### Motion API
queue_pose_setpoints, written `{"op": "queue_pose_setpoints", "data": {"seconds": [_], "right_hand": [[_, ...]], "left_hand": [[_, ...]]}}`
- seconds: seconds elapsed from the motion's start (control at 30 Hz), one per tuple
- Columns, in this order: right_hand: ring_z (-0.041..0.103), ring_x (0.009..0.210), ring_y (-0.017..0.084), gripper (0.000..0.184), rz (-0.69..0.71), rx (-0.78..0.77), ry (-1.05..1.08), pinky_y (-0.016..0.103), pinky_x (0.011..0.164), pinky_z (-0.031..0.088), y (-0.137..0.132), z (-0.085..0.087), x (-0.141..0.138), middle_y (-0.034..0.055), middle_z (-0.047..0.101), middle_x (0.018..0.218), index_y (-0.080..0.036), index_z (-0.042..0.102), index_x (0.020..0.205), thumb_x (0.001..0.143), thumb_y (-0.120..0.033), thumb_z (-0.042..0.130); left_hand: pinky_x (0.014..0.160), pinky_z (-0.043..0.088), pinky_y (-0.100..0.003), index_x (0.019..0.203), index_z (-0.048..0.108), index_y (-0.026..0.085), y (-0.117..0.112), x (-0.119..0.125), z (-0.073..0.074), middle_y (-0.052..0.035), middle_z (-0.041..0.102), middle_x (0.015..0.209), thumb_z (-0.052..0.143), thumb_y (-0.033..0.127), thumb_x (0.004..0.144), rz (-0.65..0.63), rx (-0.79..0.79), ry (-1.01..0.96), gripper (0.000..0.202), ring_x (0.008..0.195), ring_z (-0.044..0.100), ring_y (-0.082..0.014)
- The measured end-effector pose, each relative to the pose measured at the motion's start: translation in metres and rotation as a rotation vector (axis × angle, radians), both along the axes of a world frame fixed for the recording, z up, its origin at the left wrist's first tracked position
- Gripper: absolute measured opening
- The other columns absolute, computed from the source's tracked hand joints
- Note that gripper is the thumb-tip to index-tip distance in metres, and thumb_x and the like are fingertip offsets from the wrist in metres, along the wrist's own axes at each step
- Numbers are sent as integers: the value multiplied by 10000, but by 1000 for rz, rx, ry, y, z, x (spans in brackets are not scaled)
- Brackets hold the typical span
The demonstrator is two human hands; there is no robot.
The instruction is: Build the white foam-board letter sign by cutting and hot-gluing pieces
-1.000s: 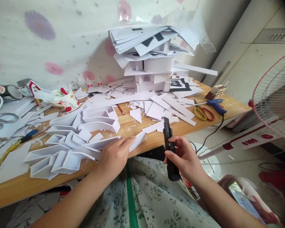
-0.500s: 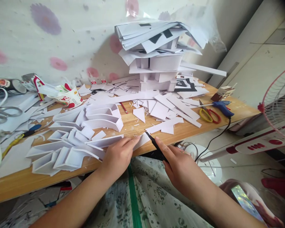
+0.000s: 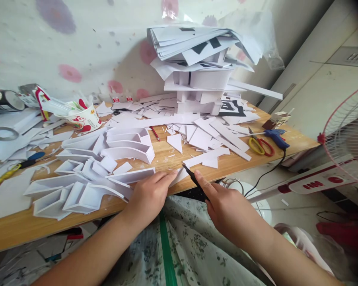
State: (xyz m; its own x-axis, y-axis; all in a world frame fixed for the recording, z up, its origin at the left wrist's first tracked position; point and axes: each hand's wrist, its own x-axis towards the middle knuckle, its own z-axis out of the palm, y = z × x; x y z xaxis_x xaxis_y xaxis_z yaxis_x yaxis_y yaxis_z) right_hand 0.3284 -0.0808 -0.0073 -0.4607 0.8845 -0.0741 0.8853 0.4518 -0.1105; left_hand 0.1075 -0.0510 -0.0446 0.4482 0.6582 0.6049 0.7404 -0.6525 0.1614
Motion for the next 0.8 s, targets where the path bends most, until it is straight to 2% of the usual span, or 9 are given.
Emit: {"op": "queue_pose_setpoints", "data": {"seconds": [0.17,0.33,0.53,0.63,0.8], "right_hand": [[635,655,216,830,1,-38,-159,278,543,413,0,6,-6,89,664,839,-131,114,1535,781,-20,445],[646,692,239,809,0,-76,-141,309,588,452,0,5,-7,102,669,855,-120,108,1534,799,-32,433],[646,768,250,761,30,-36,-86,325,677,476,-1,-8,-5,119,676,849,-71,207,1509,782,-32,429],[637,694,235,778,27,3,-104,306,612,462,-3,-14,-6,115,673,829,-64,208,1508,764,-44,435],[607,561,223,849,40,67,-240,264,450,353,-4,-17,-10,112,660,762,-76,215,1511,696,-36,450]], "left_hand": [[758,606,-315,1157,635,108,0,-1,1,-84,726,997,409,53,892,11,-4,14,353,841,707,-192],[762,608,-334,1166,633,119,-1,-1,-1,-77,723,1017,416,41,880,3,-24,3,368,861,706,-198],[758,602,-326,1174,632,118,-1,-1,-3,-80,724,1008,422,40,881,2,-35,1,369,854,706,-198],[752,599,-312,1164,636,114,-2,-1,-2,-79,725,1007,426,41,878,1,-30,-1,362,856,706,-195],[746,594,-290,1149,639,105,-1,-1,0,-76,727,1007,415,42,882,-4,-13,-15,354,866,707,-186]]}}
